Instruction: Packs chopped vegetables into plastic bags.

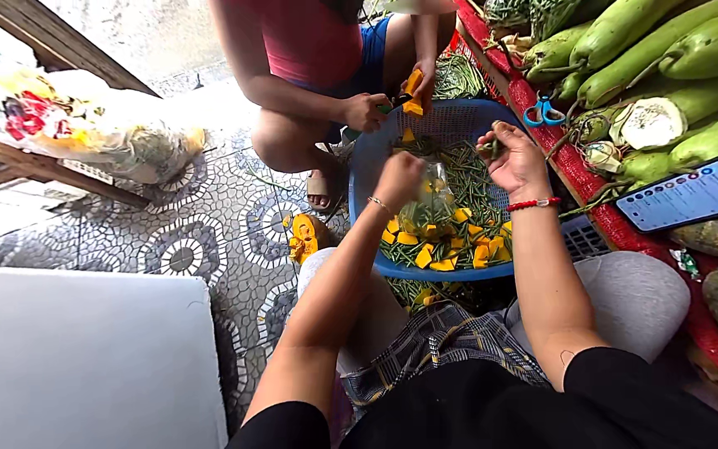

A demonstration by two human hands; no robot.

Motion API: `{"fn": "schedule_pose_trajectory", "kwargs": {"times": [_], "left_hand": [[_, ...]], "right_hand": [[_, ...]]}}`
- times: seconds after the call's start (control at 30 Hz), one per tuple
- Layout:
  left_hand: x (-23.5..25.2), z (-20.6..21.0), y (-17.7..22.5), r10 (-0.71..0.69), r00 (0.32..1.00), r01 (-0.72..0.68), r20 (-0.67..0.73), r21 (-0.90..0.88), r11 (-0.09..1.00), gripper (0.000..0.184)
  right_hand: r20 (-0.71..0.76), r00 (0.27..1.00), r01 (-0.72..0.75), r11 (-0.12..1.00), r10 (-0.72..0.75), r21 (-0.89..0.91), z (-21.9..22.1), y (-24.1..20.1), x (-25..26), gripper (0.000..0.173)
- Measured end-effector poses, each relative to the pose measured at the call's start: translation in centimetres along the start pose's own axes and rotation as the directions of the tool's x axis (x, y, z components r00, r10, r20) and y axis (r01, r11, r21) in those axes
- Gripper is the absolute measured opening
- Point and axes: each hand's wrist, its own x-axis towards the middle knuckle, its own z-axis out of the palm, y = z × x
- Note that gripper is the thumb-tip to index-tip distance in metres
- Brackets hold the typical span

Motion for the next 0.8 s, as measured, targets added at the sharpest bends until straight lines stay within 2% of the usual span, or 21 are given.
{"fn": "schedule_pose_trajectory", "kwargs": {"times": [0.07,0.13,0.2,0.27,0.33,0.4,0.43,0.47,0.57,0.63,0.7,0.8], "left_hand": [[-0.3,1.6,0.6,0.018,0.996,-0.016,0.082,-0.031,0.999,0.034],[0.8,1.5,0.4,-0.001,0.999,0.001,0.041,-0.012,1.000,0.036],[1.8,0.7,0.5,-0.024,1.000,0.024,-0.014,-0.012,1.000,0.034],[2.2,0.0,0.5,-0.025,0.998,0.023,-0.060,-0.038,0.999,0.030],[2.3,-0.2,0.4,-0.041,0.995,0.036,-0.095,-0.052,0.998,0.029],[2.7,-0.5,0.2,-0.067,0.989,0.062,-0.129,-0.036,0.997,0.030],[2.9,-0.7,0.1,-0.067,0.986,0.064,-0.155,-0.022,0.998,0.030],[3.2,-1.0,-0.2,-0.063,0.982,0.061,-0.176,-0.016,0.998,0.030],[3.1,-1.5,-0.5,-0.072,0.983,0.051,-0.168,-0.126,0.991,0.028],[1.9,-1.2,0.1,-0.036,0.995,0.012,-0.091,-0.254,0.967,0.021],[0.6,-0.8,0.7,0.019,0.999,-0.032,-0.041,-0.344,0.939,0.016],[-0.3,-1.2,1.1,0.042,0.995,-0.080,-0.096,-0.448,0.890,0.014]], "right_hand": [[-0.103,0.994,0.028,0.988,-0.044,-0.150,-3.2,0.5,0.6,0.007],[-0.199,0.980,-0.062,0.889,-0.033,-0.453,-6.5,1.9,0.2,0.014],[-0.236,0.971,-0.189,0.709,0.034,-0.679,-9.1,3.1,-0.4,0.025],[-0.259,0.962,-0.267,0.523,0.091,-0.809,-10.8,4.3,-0.9,0.027],[-0.252,0.958,-0.281,0.285,0.136,-0.916,-11.8,5.2,-1.3,0.025],[-0.214,0.953,-0.226,0.032,0.215,-0.974,-11.4,5.7,-1.5,0.030],[-0.192,0.956,-0.189,-0.037,0.221,-0.981,-10.7,5.9,-1.6,0.033],[-0.158,0.967,-0.152,-0.048,0.200,-0.987,-9.9,6.1,-1.7,0.033],[0.001,0.991,-0.007,0.062,0.136,-0.998,-7.9,7.3,-0.6,0.033],[0.108,0.969,0.086,0.108,0.221,-0.990,-7.5,9.2,0.5,0.033],[0.173,0.913,0.165,0.052,0.368,-0.985,-8.1,12.1,1.3,0.035],[0.098,0.887,0.170,-0.122,0.450,-0.978,-7.4,13.3,1.1,0.039]]}}
